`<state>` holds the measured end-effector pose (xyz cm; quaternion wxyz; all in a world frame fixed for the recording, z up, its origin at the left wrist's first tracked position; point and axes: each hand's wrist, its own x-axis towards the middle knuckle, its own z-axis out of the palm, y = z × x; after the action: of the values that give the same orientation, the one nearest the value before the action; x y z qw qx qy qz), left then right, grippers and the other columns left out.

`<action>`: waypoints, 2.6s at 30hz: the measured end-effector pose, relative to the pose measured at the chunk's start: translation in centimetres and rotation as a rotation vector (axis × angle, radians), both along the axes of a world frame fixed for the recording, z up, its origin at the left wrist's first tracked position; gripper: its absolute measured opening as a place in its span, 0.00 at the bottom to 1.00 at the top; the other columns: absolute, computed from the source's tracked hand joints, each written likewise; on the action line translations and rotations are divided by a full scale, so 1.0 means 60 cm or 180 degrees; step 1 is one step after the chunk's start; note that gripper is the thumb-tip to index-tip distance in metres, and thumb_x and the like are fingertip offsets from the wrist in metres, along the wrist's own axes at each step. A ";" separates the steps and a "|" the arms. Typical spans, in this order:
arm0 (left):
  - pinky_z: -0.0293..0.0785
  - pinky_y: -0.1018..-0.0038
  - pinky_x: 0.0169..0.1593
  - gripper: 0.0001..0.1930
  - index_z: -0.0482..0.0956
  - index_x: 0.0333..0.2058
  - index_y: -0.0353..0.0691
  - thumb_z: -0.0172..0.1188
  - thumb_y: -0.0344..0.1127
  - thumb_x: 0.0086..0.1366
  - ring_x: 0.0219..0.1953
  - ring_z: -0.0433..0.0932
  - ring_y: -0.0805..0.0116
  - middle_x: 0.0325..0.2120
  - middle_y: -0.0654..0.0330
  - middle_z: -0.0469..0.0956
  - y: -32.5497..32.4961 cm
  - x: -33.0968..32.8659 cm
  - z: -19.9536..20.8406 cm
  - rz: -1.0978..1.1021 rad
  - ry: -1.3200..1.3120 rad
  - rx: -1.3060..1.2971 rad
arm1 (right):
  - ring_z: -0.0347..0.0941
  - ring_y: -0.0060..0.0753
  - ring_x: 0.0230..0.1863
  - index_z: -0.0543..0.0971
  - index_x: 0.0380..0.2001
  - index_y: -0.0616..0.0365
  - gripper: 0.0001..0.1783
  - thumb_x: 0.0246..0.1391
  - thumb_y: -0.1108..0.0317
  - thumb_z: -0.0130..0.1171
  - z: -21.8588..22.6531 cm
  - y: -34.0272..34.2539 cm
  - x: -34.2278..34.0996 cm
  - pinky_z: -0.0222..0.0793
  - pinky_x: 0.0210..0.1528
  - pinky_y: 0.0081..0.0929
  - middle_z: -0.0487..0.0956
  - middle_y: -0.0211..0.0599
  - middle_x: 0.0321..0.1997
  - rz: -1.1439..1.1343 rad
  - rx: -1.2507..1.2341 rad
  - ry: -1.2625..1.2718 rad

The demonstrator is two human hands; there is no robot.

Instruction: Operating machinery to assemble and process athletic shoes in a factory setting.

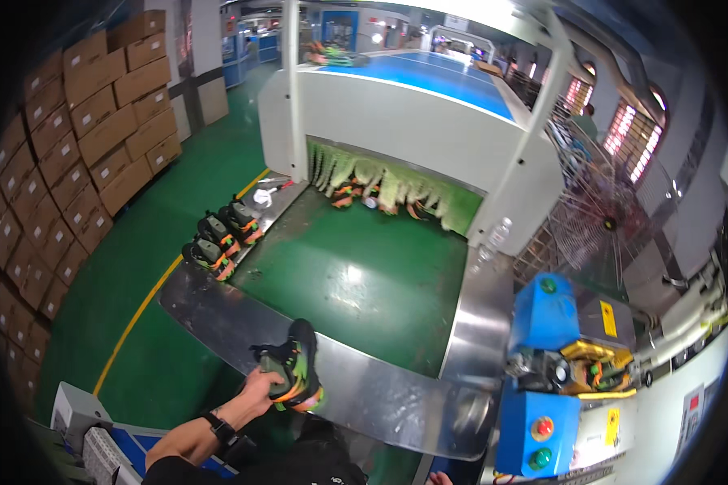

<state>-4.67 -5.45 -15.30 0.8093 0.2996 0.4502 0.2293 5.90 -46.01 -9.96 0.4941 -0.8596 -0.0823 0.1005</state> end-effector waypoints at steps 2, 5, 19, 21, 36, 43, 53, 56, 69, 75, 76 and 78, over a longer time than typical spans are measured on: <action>0.76 0.61 0.48 0.20 0.71 0.44 0.36 0.53 0.17 0.49 0.41 0.78 0.58 0.38 0.56 0.76 0.070 -0.042 -0.003 0.0446 -0.0192 0.0151 | 0.79 0.39 0.47 0.75 0.51 0.64 0.19 0.58 0.68 0.57 -0.010 0.052 -0.001 0.72 0.49 0.30 0.81 0.50 0.45 -0.0263 0.0256 0.0362; 0.73 0.64 0.51 0.24 0.70 0.48 0.37 0.50 0.16 0.50 0.42 0.76 0.60 0.39 0.57 0.75 0.163 -0.099 -0.002 0.1306 -0.0010 0.0475 | 0.79 0.40 0.46 0.77 0.49 0.64 0.17 0.58 0.68 0.57 -0.001 0.161 0.025 0.72 0.50 0.31 0.81 0.50 0.45 0.0470 -0.0789 0.0076; 0.68 0.65 0.54 0.34 0.59 0.55 0.33 0.61 0.26 0.48 0.47 0.73 0.56 0.44 0.49 0.71 0.415 -0.131 -0.110 0.2126 0.2448 0.1392 | 0.56 0.40 0.69 0.60 0.63 0.68 0.39 0.51 0.70 0.64 -0.033 1.115 0.183 0.50 0.70 0.36 0.64 0.48 0.66 0.3827 0.0261 0.2095; 0.69 0.68 0.53 0.36 0.56 0.58 0.35 0.59 0.25 0.50 0.47 0.73 0.61 0.45 0.52 0.71 0.410 -0.131 -0.124 0.2137 0.2350 0.1555 | 0.55 0.44 0.69 0.58 0.64 0.70 0.45 0.48 0.63 0.67 -0.052 1.256 0.125 0.50 0.70 0.36 0.60 0.54 0.68 0.4222 -0.0097 0.1317; 0.72 0.70 0.47 0.29 0.63 0.52 0.39 0.57 0.17 0.50 0.43 0.73 0.70 0.42 0.61 0.72 0.405 -0.150 -0.127 0.2168 0.1788 0.0814 | 0.75 0.28 0.41 0.74 0.47 0.60 0.23 0.44 0.76 0.61 -0.180 1.184 0.141 0.73 0.47 0.31 0.80 0.34 0.42 0.4047 -0.0304 0.3063; 0.73 0.65 0.53 0.30 0.64 0.55 0.40 0.52 0.19 0.49 0.48 0.74 0.61 0.46 0.58 0.71 0.393 -0.150 -0.020 0.1422 0.0723 0.0172 | 0.75 0.37 0.44 0.69 0.52 0.68 0.32 0.39 0.77 0.61 -0.051 0.613 0.208 0.73 0.48 0.32 0.77 0.43 0.45 0.0345 0.0525 0.3327; 0.72 0.69 0.50 0.41 0.59 0.60 0.35 0.59 0.23 0.43 0.46 0.73 0.64 0.46 0.57 0.71 0.265 0.265 0.079 -0.2964 -0.0013 0.1314 | 0.72 0.29 0.50 0.69 0.54 0.67 0.35 0.46 0.60 0.69 0.064 0.355 0.053 0.65 0.57 0.30 0.77 0.38 0.49 -0.1596 0.1923 0.1147; 0.73 0.63 0.52 0.42 0.55 0.63 0.36 0.59 0.23 0.45 0.46 0.75 0.60 0.50 0.53 0.70 0.161 0.330 0.121 -0.4597 -0.0872 0.1403 | 0.69 0.28 0.52 0.65 0.56 0.74 0.38 0.46 0.65 0.69 0.089 0.302 -0.089 0.64 0.58 0.29 0.76 0.42 0.50 -0.2205 0.1758 0.0492; 0.76 0.62 0.50 0.39 0.64 0.57 0.29 0.56 0.24 0.39 0.46 0.78 0.52 0.48 0.46 0.74 -0.207 -0.016 0.210 -0.8930 -0.0678 -0.1614 | 0.74 0.25 0.44 0.73 0.49 0.67 0.31 0.38 0.72 0.67 0.236 0.710 -0.774 0.71 0.50 0.26 0.79 0.36 0.44 -0.7812 0.1512 -0.0854; 0.74 0.63 0.53 0.38 0.60 0.58 0.31 0.56 0.21 0.43 0.48 0.76 0.56 0.47 0.48 0.73 -0.285 -0.244 0.298 -1.0330 -0.0936 -0.1302 | 0.74 0.47 0.50 0.62 0.59 0.72 0.38 0.41 0.72 0.58 0.150 0.773 -0.855 0.67 0.56 0.34 0.75 0.55 0.49 -0.9521 -0.1068 0.0618; 0.73 0.64 0.53 0.37 0.62 0.58 0.32 0.56 0.22 0.43 0.48 0.75 0.57 0.46 0.50 0.73 -0.301 -0.282 0.302 -1.0674 -0.1505 -0.0720 | 0.71 0.53 0.54 0.59 0.61 0.73 0.40 0.41 0.72 0.57 0.141 0.770 -0.876 0.64 0.59 0.36 0.73 0.60 0.52 -0.9799 -0.1275 -0.0058; 0.72 0.67 0.52 0.35 0.65 0.56 0.32 0.56 0.23 0.42 0.47 0.74 0.60 0.44 0.52 0.74 -0.331 -0.376 0.290 -1.0826 -0.3022 0.0118 | 0.68 0.61 0.58 0.57 0.62 0.74 0.42 0.40 0.72 0.56 0.126 0.757 -0.920 0.61 0.62 0.38 0.70 0.66 0.55 -0.9971 -0.1444 -0.0474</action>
<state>-27.20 -25.34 2.07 -0.1755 -0.3153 0.5861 0.7255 -49.31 -0.58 -2.37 0.0343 0.1452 -0.8420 0.5184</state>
